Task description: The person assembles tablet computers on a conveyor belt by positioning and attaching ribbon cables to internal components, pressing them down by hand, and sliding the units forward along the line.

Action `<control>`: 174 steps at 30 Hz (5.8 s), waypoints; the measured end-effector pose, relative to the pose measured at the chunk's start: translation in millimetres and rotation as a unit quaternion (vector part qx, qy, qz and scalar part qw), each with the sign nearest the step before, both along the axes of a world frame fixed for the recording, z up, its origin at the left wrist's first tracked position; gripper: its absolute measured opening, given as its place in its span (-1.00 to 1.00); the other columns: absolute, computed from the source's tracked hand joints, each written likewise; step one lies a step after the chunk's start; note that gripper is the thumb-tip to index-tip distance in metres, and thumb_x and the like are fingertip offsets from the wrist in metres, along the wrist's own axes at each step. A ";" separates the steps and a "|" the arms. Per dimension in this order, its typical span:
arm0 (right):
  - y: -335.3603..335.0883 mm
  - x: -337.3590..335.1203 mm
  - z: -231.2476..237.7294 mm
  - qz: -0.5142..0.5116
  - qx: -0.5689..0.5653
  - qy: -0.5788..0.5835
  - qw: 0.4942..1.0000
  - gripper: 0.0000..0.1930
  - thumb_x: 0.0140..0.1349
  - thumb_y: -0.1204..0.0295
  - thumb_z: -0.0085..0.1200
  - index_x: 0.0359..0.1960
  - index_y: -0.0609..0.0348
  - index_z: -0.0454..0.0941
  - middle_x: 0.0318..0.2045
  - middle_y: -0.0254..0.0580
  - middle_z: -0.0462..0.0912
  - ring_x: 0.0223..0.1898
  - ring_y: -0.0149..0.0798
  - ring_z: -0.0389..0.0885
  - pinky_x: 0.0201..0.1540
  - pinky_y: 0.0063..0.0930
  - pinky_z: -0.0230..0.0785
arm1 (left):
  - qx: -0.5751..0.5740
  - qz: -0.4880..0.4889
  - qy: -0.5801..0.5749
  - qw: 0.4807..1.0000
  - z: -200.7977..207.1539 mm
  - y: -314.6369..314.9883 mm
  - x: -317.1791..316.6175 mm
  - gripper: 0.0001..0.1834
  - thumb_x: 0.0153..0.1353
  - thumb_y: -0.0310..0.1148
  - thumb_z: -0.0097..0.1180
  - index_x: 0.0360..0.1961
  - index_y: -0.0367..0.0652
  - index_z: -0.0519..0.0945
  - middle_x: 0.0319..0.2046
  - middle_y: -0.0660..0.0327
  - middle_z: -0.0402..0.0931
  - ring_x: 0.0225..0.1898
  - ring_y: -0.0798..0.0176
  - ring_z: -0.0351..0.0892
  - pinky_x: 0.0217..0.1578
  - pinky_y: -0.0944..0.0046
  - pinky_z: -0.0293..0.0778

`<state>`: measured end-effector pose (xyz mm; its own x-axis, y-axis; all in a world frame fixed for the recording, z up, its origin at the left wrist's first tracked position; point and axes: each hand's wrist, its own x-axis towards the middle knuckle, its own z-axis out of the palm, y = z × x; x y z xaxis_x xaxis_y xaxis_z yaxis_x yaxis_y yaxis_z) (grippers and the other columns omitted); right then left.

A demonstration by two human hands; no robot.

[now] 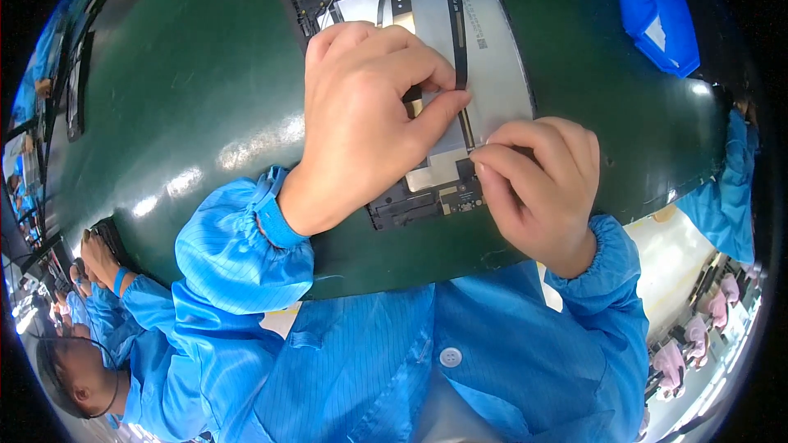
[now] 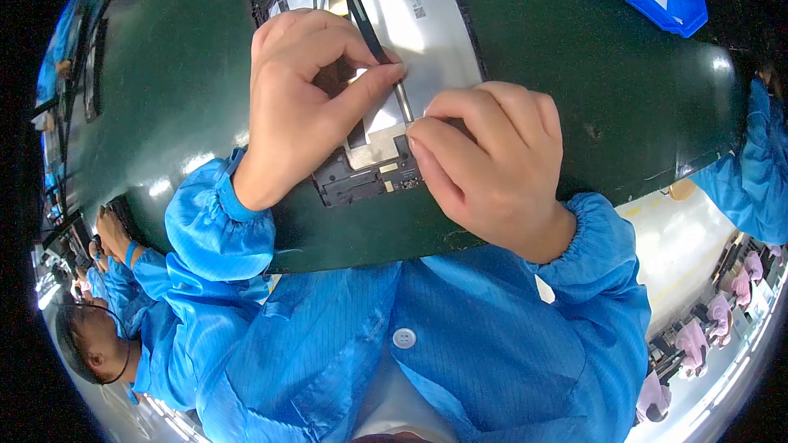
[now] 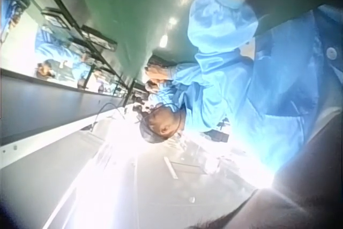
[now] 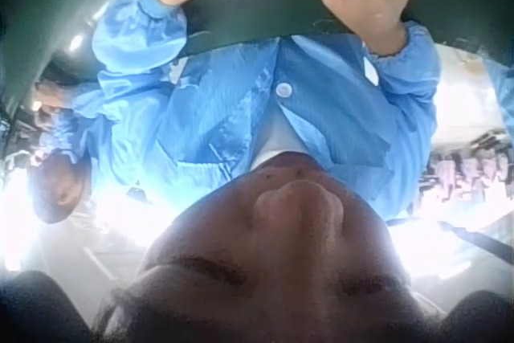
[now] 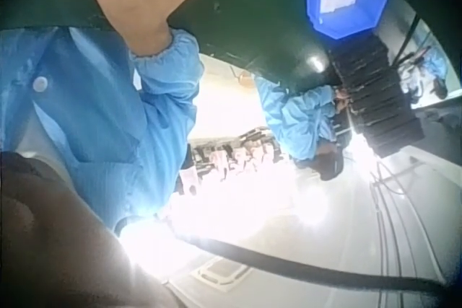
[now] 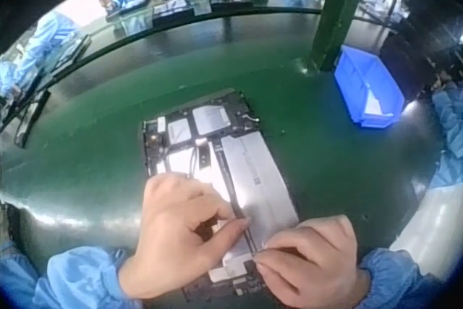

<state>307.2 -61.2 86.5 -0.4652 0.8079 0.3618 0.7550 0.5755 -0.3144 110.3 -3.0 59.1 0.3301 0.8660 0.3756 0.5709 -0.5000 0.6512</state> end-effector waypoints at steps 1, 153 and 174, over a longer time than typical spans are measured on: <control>-0.2 0.3 0.0 0.000 -0.001 0.001 1.000 -0.79 -0.09 0.44 0.31 -0.35 -0.03 0.62 -0.29 -0.44 0.58 -0.20 -0.25 0.52 -0.13 -0.32 0.27 | 0.003 0.001 -0.001 1.000 0.0 0.0 0.5 -0.81 -0.09 -0.31 0.43 -0.57 -0.09 0.62 -0.54 0.34 0.49 -0.35 0.20 0.46 -0.15 0.18 0.22; 170.4 -26.5 -57.1 0.231 -0.066 0.113 0.964 -0.82 0.14 0.55 0.10 -0.21 0.15 0.62 0.02 -0.12 0.59 0.17 -0.04 0.44 0.18 -0.16 0.25 | -0.087 -0.743 -0.331 0.575 76.0 -90.0 78.1 -0.35 0.04 -0.10 0.19 0.08 -0.34 0.48 0.01 -0.30 0.49 -0.06 -0.27 0.56 -0.04 -0.17 0.43; 176.7 -15.4 -70.3 0.253 -0.033 0.133 0.958 -0.83 0.13 0.51 0.06 -0.24 0.10 0.62 -0.05 -0.21 0.59 0.13 -0.15 0.44 0.11 -0.20 0.25 | 0.066 -0.244 -0.872 -0.419 -28.5 -30.4 -490.5 -0.62 0.47 -0.29 -0.28 0.21 -0.06 0.43 0.30 0.25 0.29 0.31 0.20 0.26 0.25 0.24 0.26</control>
<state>291.8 115.5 16.2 -0.7022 0.5281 0.4776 0.2722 0.8189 -0.5053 -380.2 -33.3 30.6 -0.2262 0.9652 -0.1310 0.2495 -0.0726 -0.9657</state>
